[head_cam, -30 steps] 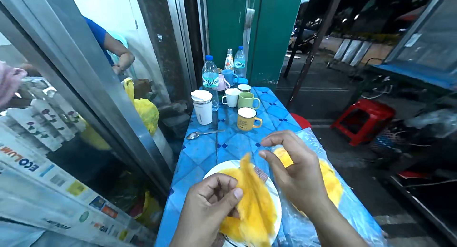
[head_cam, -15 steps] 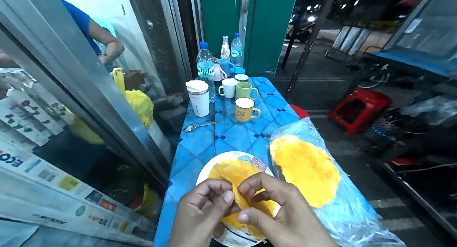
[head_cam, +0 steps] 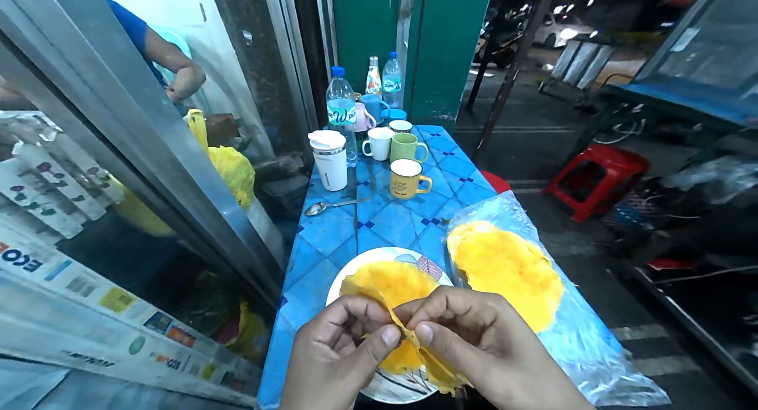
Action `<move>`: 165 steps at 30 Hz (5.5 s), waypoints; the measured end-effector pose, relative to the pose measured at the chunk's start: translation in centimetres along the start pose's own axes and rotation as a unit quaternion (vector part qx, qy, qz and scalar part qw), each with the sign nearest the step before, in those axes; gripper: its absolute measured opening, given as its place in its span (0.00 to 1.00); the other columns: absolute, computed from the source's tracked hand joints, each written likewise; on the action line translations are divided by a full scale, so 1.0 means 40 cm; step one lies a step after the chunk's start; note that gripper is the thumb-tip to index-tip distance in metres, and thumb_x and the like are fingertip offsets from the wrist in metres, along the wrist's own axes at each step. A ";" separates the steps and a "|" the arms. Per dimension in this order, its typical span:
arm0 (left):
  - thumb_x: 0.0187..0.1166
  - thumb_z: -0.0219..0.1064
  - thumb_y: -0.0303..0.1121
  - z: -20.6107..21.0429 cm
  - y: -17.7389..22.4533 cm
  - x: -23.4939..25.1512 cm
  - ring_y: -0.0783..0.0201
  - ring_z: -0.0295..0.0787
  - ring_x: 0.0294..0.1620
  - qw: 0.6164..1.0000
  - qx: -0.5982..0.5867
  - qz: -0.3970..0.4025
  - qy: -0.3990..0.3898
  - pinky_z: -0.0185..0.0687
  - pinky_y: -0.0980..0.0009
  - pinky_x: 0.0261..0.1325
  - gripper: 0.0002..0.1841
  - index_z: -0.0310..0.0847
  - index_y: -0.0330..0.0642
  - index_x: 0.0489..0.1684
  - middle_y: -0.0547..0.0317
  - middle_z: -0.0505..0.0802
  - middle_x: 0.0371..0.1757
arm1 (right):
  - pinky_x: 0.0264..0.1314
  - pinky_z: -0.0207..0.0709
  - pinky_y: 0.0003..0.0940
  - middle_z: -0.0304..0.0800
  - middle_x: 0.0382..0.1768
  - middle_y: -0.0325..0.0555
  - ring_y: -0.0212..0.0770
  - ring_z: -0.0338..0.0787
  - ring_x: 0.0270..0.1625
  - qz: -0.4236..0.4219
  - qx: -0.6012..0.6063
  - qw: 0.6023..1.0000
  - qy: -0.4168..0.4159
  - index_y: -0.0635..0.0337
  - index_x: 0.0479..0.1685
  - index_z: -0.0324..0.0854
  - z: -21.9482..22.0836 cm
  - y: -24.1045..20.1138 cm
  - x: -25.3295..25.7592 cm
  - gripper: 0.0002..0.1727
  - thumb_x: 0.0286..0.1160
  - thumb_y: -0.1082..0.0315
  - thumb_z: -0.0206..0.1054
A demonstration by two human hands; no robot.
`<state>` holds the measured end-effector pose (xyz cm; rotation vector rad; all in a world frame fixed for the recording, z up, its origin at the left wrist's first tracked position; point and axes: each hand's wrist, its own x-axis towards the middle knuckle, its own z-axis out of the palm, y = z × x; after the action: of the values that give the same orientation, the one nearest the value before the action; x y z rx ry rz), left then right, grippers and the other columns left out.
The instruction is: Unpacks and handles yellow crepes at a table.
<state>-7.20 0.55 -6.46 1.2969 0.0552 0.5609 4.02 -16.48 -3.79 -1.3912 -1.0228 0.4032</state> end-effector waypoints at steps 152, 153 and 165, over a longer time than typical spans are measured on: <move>0.76 0.72 0.27 0.016 0.024 -0.003 0.77 0.88 0.32 0.978 0.181 0.063 -0.077 0.89 0.79 0.35 0.07 0.85 0.39 0.27 0.65 0.90 0.33 | 0.45 0.87 0.28 0.94 0.43 0.36 0.26 0.91 0.44 0.001 -0.224 0.974 0.027 0.54 0.55 0.88 0.002 -0.005 -0.019 0.23 0.82 0.44 0.66; 0.76 0.72 0.28 0.016 0.023 -0.001 0.77 0.87 0.32 0.976 0.188 0.070 -0.081 0.88 0.80 0.34 0.08 0.84 0.39 0.26 0.64 0.88 0.32 | 0.41 0.84 0.24 0.93 0.38 0.35 0.24 0.89 0.40 -0.018 -0.215 0.975 0.042 0.55 0.48 0.90 0.000 -0.001 -0.015 0.19 0.82 0.48 0.67; 0.75 0.69 0.30 -0.011 -0.005 0.017 0.79 0.79 0.26 0.977 0.197 0.054 -0.052 0.77 0.83 0.28 0.09 0.82 0.46 0.22 0.70 0.84 0.26 | 0.16 0.74 0.21 0.85 0.19 0.31 0.28 0.82 0.18 0.039 -0.217 0.957 0.190 0.44 0.34 0.85 -0.089 -0.007 0.007 0.07 0.80 0.60 0.65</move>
<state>-6.69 1.18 -6.59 1.7225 0.0088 0.5933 6.87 -18.48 -2.95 -1.8217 -0.7624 -0.0472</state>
